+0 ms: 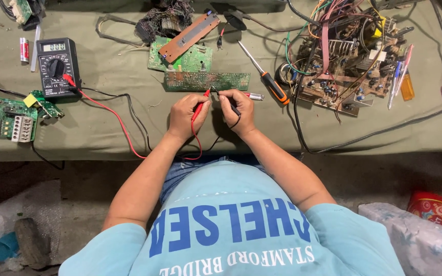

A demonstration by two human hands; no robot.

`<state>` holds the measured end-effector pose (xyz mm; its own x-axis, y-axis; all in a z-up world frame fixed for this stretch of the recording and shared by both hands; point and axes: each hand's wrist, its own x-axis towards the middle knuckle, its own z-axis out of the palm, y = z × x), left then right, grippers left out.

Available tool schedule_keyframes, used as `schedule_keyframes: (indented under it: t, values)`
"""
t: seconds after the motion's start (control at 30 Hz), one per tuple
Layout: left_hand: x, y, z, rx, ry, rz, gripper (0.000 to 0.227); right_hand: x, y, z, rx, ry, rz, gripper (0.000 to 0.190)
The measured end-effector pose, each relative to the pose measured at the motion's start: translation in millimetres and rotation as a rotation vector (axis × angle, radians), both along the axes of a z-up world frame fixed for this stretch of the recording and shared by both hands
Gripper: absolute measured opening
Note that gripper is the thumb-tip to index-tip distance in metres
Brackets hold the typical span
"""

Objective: The person uses a multimeter to test a green circuit board. They hold the red and black probes and touch them to various points on the board to check for continuity or voltage. The workspace is cluttered with other electronic components and tools.

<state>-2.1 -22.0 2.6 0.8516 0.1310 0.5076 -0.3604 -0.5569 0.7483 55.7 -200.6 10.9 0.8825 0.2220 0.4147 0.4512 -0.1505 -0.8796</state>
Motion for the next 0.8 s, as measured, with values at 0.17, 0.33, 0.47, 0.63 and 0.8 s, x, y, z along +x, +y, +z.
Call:
schedule_keyframes:
  t: [0.17, 0.33, 0.47, 0.63, 0.8]
  values:
    - [-0.2, -0.1, 1.8, 0.016, 0.007, -0.006, 0.002, -0.3, 1.3, 0.9, -0.003, 0.000, 0.001, 0.009]
    - [0.0, 0.4, -0.6, 0.042, 0.002, 0.000, 0.003, -0.2, 2.4, 0.6, 0.005, -0.001, -0.005, 0.009]
    - [0.3, 0.7, -2.9, 0.049, 0.000, -0.001, 0.003, -0.6, 2.7, 2.6, 0.014, 0.000, 0.001, 0.009]
    - [0.5, 0.2, -7.7, 0.064, 0.001, 0.009, 0.003, -1.0, 1.5, 1.6, 0.006, 0.003, 0.002, 0.009]
    - [0.3, 0.2, -2.1, 0.089, -0.005, 0.013, 0.004, -0.5, 1.6, 3.6, -0.014, 0.011, 0.002, 0.009]
